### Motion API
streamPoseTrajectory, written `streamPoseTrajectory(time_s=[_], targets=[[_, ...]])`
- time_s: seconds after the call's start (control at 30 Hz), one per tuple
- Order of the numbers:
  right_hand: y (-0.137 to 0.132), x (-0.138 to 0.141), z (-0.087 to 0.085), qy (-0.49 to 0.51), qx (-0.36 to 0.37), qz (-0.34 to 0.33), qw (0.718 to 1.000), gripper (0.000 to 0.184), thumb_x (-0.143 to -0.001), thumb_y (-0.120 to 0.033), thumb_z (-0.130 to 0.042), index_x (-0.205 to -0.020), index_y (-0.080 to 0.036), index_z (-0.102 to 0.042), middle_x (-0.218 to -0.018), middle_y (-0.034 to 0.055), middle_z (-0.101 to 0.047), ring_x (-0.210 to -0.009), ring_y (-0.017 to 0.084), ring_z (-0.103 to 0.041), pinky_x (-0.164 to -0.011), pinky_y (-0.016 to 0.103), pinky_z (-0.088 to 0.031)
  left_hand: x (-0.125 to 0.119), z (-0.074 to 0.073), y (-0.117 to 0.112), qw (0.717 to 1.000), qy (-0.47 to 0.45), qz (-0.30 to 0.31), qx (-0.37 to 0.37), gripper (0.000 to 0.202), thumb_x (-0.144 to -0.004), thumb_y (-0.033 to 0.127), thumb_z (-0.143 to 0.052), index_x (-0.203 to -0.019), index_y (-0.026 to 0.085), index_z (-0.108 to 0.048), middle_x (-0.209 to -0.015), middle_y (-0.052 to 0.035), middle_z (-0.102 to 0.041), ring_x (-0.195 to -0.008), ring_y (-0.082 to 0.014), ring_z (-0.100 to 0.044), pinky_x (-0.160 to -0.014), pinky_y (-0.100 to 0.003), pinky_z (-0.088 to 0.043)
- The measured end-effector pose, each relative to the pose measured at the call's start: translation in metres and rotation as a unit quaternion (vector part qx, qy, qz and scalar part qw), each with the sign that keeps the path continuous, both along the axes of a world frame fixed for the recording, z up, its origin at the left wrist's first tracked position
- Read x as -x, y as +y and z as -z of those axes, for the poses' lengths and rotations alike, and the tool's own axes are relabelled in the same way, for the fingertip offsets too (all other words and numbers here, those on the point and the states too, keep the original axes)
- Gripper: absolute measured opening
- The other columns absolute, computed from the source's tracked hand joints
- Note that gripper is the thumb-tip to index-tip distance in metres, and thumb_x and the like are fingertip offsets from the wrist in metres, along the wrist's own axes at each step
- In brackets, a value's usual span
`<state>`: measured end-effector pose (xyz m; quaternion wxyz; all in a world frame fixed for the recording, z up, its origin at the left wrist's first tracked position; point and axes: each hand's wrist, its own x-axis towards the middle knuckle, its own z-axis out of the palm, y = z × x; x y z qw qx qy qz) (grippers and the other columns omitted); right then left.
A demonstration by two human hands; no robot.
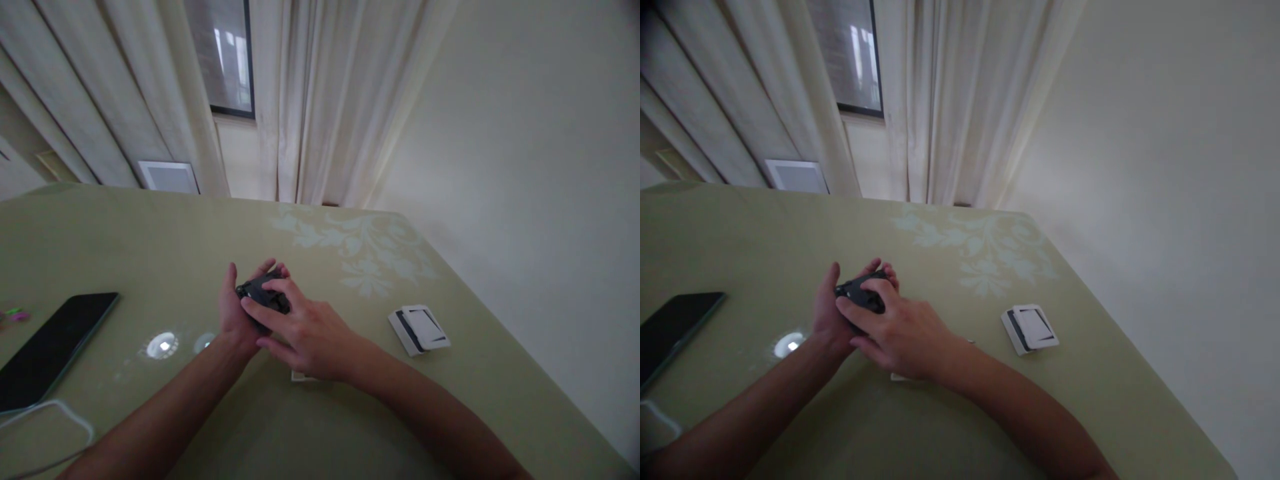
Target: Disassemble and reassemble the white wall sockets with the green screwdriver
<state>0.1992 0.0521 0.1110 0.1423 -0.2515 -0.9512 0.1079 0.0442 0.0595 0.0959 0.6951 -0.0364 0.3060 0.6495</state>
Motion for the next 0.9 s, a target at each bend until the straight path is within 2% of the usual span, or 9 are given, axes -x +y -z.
streamPoseTrajectory(time_s=[0.13, 0.23, 0.37, 0.5, 0.57, 0.73, 0.9], targets=[[0.005, -0.004, -0.003, 0.077, 0.039, 0.021, 0.996, 0.069, -0.107, -0.048, -0.062, -0.168, -0.026, -0.04, -0.161, 0.0182, -0.044, -0.14, 0.034, -0.06, -0.097, 0.049, -0.068, 0.001, -0.009, -0.002, 1.0, 0.008, -0.008, 0.011, 0.069, -0.111, 0.066, -0.031, -0.108, 0.014, -0.075, -0.1, -0.0144, -0.079, -0.086, -0.0255, -0.079, -0.076, -0.037, -0.066], [0.013, -0.011, -0.007, 0.157, 0.045, 0.077, 0.984, 0.065, -0.106, -0.048, -0.064, -0.163, -0.023, -0.048, -0.153, 0.0165, -0.052, -0.13, 0.029, -0.066, -0.107, 0.05, -0.063, 0.001, -0.017, -0.002, 0.999, 0.021, -0.034, 0.015, 0.068, -0.113, 0.063, -0.029, -0.121, 0.013, -0.074, -0.105, -0.0151, -0.081, -0.091, -0.0255, -0.081, -0.078, -0.036, -0.066], [0.024, -0.017, -0.009, 0.147, 0.042, 0.097, 0.983, 0.054, -0.106, -0.045, -0.065, -0.152, -0.019, -0.06, -0.146, 0.0146, -0.059, -0.126, 0.028, -0.068, -0.113, 0.052, -0.058, 0.002, -0.021, -0.002, 0.999, 0.01, -0.033, -0.014, 0.075, -0.113, 0.065, -0.026, -0.144, 0.01, -0.066, -0.119, -0.0177, -0.081, -0.099, -0.0261, -0.081, -0.083, -0.037, -0.066], [0.026, -0.016, -0.005, 0.137, 0.037, 0.095, 0.985, 0.051, -0.106, -0.045, -0.064, -0.151, -0.02, -0.061, -0.145, 0.0148, -0.059, -0.124, 0.028, -0.068, -0.109, 0.051, -0.06, 0.003, -0.02, -0.002, 0.999, -0.003, -0.03, -0.042, 0.079, -0.111, 0.068, -0.028, -0.155, 0.01, -0.058, -0.13, -0.0204, -0.079, -0.106, -0.0277, -0.08, -0.089, -0.038, -0.066], [0.025, -0.015, -0.003, 0.124, 0.04, 0.096, 0.987, 0.052, -0.106, -0.048, -0.063, -0.151, -0.021, -0.061, -0.146, 0.0146, -0.058, -0.121, 0.027, -0.069, -0.105, 0.049, -0.061, 0.004, -0.02, -0.002, 0.998, -0.01, -0.036, -0.051, 0.079, -0.111, 0.068, -0.028, -0.156, 0.009, -0.057, -0.13, -0.0213, -0.078, -0.107, -0.0282, -0.08, -0.089, -0.039, -0.066], [0.022, -0.011, 0.001, 0.096, 0.045, 0.107, 0.989, 0.059, -0.106, -0.056, -0.061, -0.153, -0.019, -0.061, -0.14, 0.0146, -0.06, -0.099, 0.022, -0.073, -0.095, 0.044, -0.063, 0.004, -0.019, -0.001, 0.997, -0.016, -0.049, -0.059, 0.078, -0.112, 0.066, -0.026, -0.15, 0.007, -0.061, -0.129, -0.0221, -0.078, -0.107, -0.0285, -0.081, -0.088, -0.039, -0.068], [0.022, -0.011, -0.004, 0.03, 0.03, 0.103, 0.994, 0.056, -0.109, -0.056, -0.056, -0.15, -0.018, -0.063, -0.126, 0.0125, -0.067, -0.101, 0.024, -0.073, -0.088, 0.041, -0.063, 0.001, -0.018, -0.001, 0.998, -0.008, -0.038, -0.039, 0.07, -0.113, 0.06, -0.032, -0.144, 0.006, -0.064, -0.125, -0.0216, -0.08, -0.104, -0.0265, -0.082, -0.087, -0.036, -0.068]])
